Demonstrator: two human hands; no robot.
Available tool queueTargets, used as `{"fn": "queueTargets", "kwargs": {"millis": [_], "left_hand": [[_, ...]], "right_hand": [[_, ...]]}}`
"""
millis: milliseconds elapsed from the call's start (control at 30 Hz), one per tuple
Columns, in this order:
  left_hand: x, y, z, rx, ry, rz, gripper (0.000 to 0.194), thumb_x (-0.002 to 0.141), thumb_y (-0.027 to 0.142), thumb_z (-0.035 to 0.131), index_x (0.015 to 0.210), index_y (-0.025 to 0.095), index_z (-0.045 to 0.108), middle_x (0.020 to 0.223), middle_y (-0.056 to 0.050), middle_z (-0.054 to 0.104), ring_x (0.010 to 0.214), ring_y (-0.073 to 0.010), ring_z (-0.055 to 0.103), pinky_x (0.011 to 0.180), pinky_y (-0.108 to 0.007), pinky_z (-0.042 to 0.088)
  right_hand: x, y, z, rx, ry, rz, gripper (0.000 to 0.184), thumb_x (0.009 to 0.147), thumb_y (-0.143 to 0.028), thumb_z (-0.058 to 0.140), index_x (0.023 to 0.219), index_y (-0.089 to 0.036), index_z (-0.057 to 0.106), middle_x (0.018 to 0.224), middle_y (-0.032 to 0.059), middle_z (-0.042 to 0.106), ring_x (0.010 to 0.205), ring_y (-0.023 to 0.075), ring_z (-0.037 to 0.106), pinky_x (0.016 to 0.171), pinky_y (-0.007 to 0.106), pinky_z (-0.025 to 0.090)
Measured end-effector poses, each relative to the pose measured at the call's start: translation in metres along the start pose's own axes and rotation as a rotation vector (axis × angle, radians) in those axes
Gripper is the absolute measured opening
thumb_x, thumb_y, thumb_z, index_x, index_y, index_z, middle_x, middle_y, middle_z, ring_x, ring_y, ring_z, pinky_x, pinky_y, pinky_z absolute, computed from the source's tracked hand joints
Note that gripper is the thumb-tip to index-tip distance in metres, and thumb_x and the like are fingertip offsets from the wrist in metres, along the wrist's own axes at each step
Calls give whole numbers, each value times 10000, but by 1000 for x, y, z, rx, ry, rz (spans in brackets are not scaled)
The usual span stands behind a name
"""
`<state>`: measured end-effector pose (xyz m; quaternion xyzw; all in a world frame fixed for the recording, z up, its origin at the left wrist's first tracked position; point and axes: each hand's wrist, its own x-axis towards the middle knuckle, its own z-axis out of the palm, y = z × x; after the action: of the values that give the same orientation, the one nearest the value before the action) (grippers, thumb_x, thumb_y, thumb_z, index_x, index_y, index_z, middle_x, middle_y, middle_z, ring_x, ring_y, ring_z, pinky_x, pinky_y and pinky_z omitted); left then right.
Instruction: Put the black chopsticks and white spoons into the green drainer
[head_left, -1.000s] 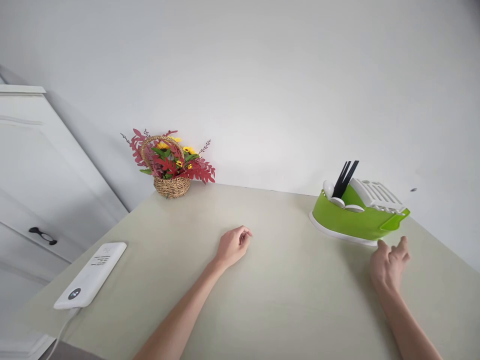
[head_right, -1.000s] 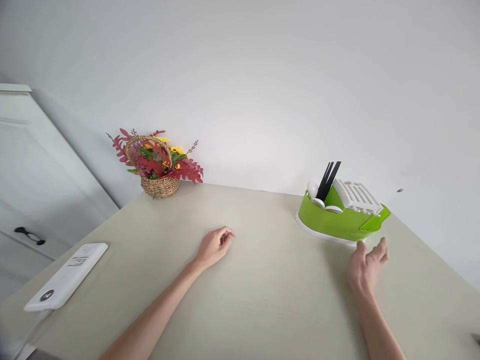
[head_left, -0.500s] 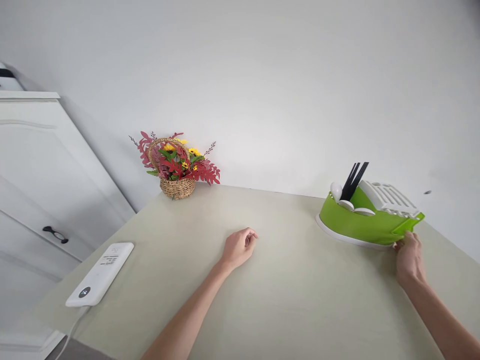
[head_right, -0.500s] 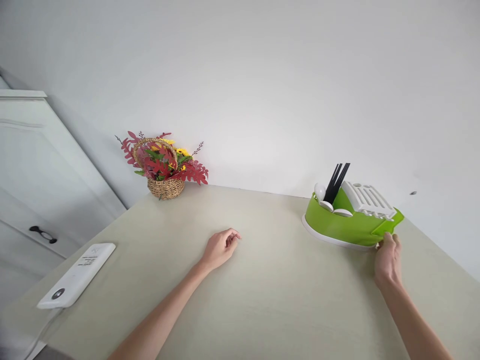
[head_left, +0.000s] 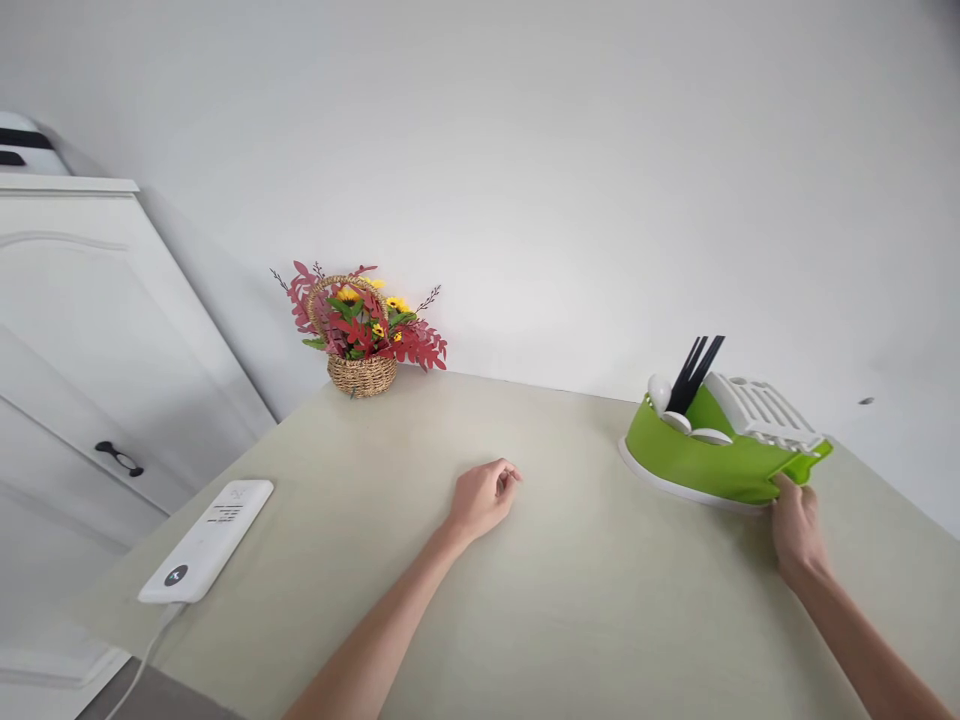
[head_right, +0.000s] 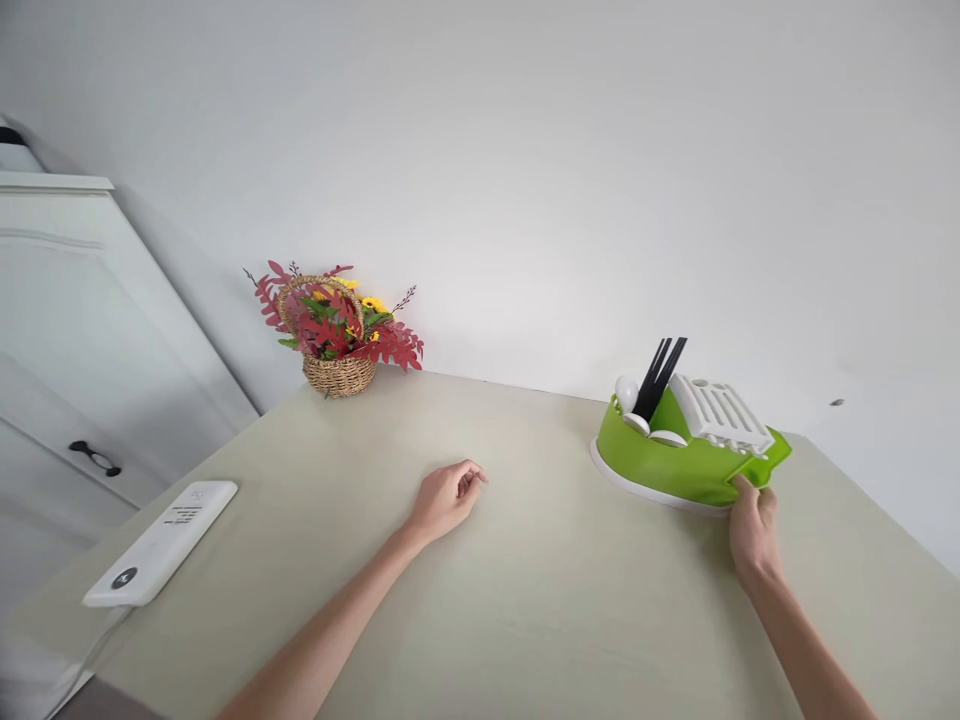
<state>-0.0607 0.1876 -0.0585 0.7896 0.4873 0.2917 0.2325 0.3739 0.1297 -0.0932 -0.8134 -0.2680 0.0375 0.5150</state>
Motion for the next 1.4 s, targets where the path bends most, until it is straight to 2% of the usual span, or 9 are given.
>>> {"fn": "queueTargets", "kwargs": {"millis": [100, 233, 467, 667, 833, 967, 1033, 1167, 1400], "left_hand": [[1, 0, -1, -11, 4, -5, 237, 916, 222, 499, 960, 259, 729, 761, 39, 716, 636, -139, 617, 650, -264, 408], [4, -3, -4, -96, 28, -48, 214, 902, 244, 510, 937, 248, 722, 726, 33, 679, 617, -142, 583, 619, -260, 394], [8, -8, -5, -351, 156, -123, 208, 887, 291, 518, 949, 215, 701, 684, 28, 596, 589, -137, 523, 587, -250, 390], [16, -7, -16, -429, 187, -149, 274, 873, 354, 548, 1027, 196, 712, 825, -41, 733, 731, -180, 663, 721, -289, 508], [65, 22, -51, -437, 228, -160, 435, 947, 428, 436, 1183, 167, 693, 1213, -153, 761, 1019, -241, 726, 871, -368, 556], [103, 63, -76, -414, 151, -46, 400, 946, 426, 510, 1213, 225, 729, 1318, -83, 737, 1158, -236, 697, 1002, -341, 519], [111, 80, -83, -326, 82, 41, 348, 948, 422, 543, 1152, 252, 768, 1300, -43, 749, 1196, -239, 683, 1032, -313, 495], [105, 97, -89, 128, -36, 226, 412, 1027, 462, 431, 1047, 269, 795, 1153, -55, 796, 1105, -281, 718, 978, -355, 501], [84, 97, -108, 374, 17, 357, 353, 1006, 414, 502, 873, 216, 762, 974, -129, 771, 1033, -303, 679, 1016, -410, 441]], "right_hand": [[-20, -7, 6, 38, -148, 55, 762, 935, -638, 353, 1368, -52, 575, 1338, 307, 621, 1183, 395, 610, 919, 470, 465], [-60, -24, 16, 85, -262, 59, 803, 952, -726, 284, 1433, -122, 505, 1439, 230, 577, 1291, 397, 556, 1084, 484, 386], [-133, -62, 25, 95, -373, 71, 848, 945, -796, 226, 1495, -203, 482, 1472, 184, 592, 1350, 411, 531, 1120, 549, 360], [-170, -72, 16, 141, -445, 3, 816, 961, -780, 216, 1564, -281, 449, 1547, 113, 557, 1442, 366, 466, 1169, 547, 321], [-184, -68, 4, 172, -477, -108, 809, 988, -739, 220, 1609, -252, 392, 1614, 89, 490, 1504, 300, 406, 1213, 463, 294], [-190, -62, -1, 160, -484, -155, 797, 1006, -709, 234, 1636, -233, 339, 1646, 93, 442, 1527, 289, 378, 1232, 472, 276], [-192, -60, -2, 155, -483, -167, 789, 1009, -700, 252, 1634, -226, 340, 1643, 100, 446, 1525, 292, 382, 1228, 479, 289], [-194, -57, -2, 156, -488, -184, 766, 1015, -684, 268, 1626, -227, 343, 1628, 100, 467, 1516, 300, 396, 1223, 507, 298], [-195, -55, -3, 159, -486, -194, 770, 1014, -667, 268, 1600, -183, 382, 1589, 133, 510, 1504, 307, 413, 1223, 513, 297]]}}
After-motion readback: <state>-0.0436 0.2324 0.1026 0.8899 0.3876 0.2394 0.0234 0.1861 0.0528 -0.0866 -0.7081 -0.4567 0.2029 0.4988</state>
